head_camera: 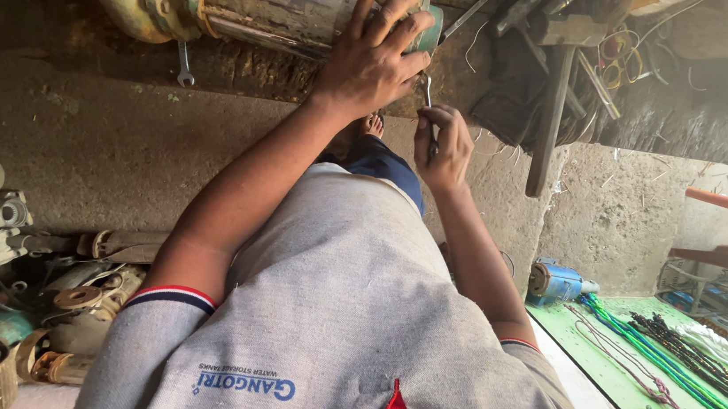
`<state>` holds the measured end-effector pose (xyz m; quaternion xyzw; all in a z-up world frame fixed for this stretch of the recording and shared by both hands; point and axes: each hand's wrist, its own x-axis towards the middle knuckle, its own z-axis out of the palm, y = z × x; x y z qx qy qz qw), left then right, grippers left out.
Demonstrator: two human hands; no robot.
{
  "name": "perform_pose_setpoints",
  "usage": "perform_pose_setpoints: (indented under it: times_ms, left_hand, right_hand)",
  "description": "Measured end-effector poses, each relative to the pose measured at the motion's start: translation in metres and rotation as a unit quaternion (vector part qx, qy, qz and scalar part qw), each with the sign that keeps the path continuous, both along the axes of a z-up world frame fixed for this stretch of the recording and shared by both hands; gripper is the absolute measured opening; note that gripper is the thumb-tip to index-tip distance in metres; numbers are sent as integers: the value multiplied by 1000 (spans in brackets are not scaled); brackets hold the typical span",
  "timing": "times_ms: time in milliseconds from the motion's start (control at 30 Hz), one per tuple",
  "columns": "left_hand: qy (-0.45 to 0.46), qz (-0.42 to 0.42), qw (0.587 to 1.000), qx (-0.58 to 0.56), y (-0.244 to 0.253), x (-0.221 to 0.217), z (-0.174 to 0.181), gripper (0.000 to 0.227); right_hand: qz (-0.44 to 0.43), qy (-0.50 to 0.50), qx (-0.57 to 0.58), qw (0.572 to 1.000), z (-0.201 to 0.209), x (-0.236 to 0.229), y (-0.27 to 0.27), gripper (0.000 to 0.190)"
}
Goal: The person uses a hammer and wrench to adjust and secure a cylindrical motor component on the floor. They repeatedly tap the motor housing and tighten bolts while handling the motor and tools.
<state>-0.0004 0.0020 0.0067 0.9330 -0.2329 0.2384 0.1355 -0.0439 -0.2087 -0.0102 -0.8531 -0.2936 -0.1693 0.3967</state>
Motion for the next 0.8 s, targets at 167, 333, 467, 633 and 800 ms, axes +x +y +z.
perform_pose_setpoints:
  times_ms: [167,333,467,633,800]
  left_hand:
    - [1,3,1000,3,1,0,-1,15]
    - [-8,8,1000,10,-1,1,-5,12]
    - [-12,10,1000,6,-2,0,-5,10]
    - [-21,14,1000,17,-1,2,-8,8]
    - [-13,11,1000,15,-1,4,-9,13]
  right_hand:
    - [-3,-18,-4,1000,-9,-2,4,16]
    - [-11,8,-18,1000,-3,1,6,13]
    - [-17,10,-24,1000,4,5,8,7]
    - [-29,82,-23,996,25,22,12,14]
    - [-18,210,48,976,48,54,11,23]
